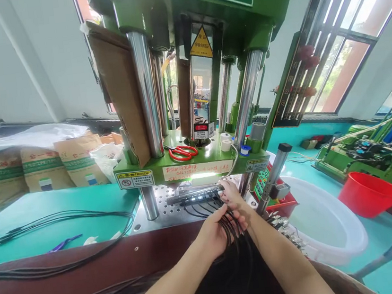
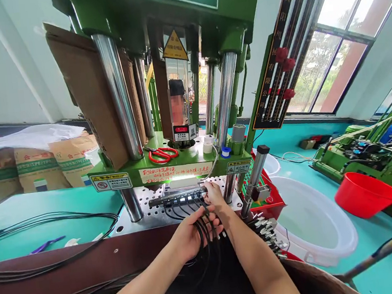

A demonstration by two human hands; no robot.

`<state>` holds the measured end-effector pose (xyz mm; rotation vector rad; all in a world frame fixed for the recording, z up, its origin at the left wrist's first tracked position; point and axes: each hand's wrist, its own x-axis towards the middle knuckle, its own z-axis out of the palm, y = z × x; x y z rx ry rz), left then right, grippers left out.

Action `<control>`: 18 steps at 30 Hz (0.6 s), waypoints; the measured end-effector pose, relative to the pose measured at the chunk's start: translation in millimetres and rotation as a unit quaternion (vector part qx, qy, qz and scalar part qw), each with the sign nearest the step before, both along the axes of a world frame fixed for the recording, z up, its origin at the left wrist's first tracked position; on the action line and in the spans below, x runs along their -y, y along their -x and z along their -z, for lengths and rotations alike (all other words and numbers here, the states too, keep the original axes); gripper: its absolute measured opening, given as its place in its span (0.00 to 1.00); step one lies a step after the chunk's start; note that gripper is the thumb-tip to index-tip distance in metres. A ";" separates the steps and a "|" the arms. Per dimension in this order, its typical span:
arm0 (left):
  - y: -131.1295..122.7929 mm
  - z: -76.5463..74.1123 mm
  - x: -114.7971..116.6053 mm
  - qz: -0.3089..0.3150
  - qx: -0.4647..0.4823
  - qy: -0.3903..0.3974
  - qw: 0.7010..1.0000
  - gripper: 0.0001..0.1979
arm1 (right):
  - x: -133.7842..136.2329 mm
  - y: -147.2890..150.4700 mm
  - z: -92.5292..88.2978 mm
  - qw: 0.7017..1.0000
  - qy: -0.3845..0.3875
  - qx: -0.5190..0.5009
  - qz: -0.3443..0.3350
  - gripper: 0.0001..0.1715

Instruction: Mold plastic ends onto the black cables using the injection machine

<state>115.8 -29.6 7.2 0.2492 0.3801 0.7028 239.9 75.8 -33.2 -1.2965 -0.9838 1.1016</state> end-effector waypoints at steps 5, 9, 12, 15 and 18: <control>9.9 -0.4 20.1 -0.018 0.057 0.084 0.995 0.15 | 16.8 10.4 -10.5 0.998 -0.014 -0.035 0.050 0.06; 22.0 9.3 47.9 -0.013 0.051 0.073 0.996 0.15 | 16.2 22.2 -6.6 0.997 -0.013 -0.037 0.070 0.05; 33.9 20.5 80.5 0.006 0.014 0.020 1.000 0.14 | 15.4 23.7 -2.8 0.996 -0.009 -0.040 0.080 0.05; 58.8 22.2 100.6 -0.001 0.019 -0.053 0.998 0.12 | 18.5 18.1 -4.0 0.996 -0.017 -0.038 0.077 0.07; 107.5 -0.3 85.7 -0.100 0.049 -0.121 0.986 0.11 | 27.0 8.0 -5.5 0.998 -0.027 -0.023 0.061 0.07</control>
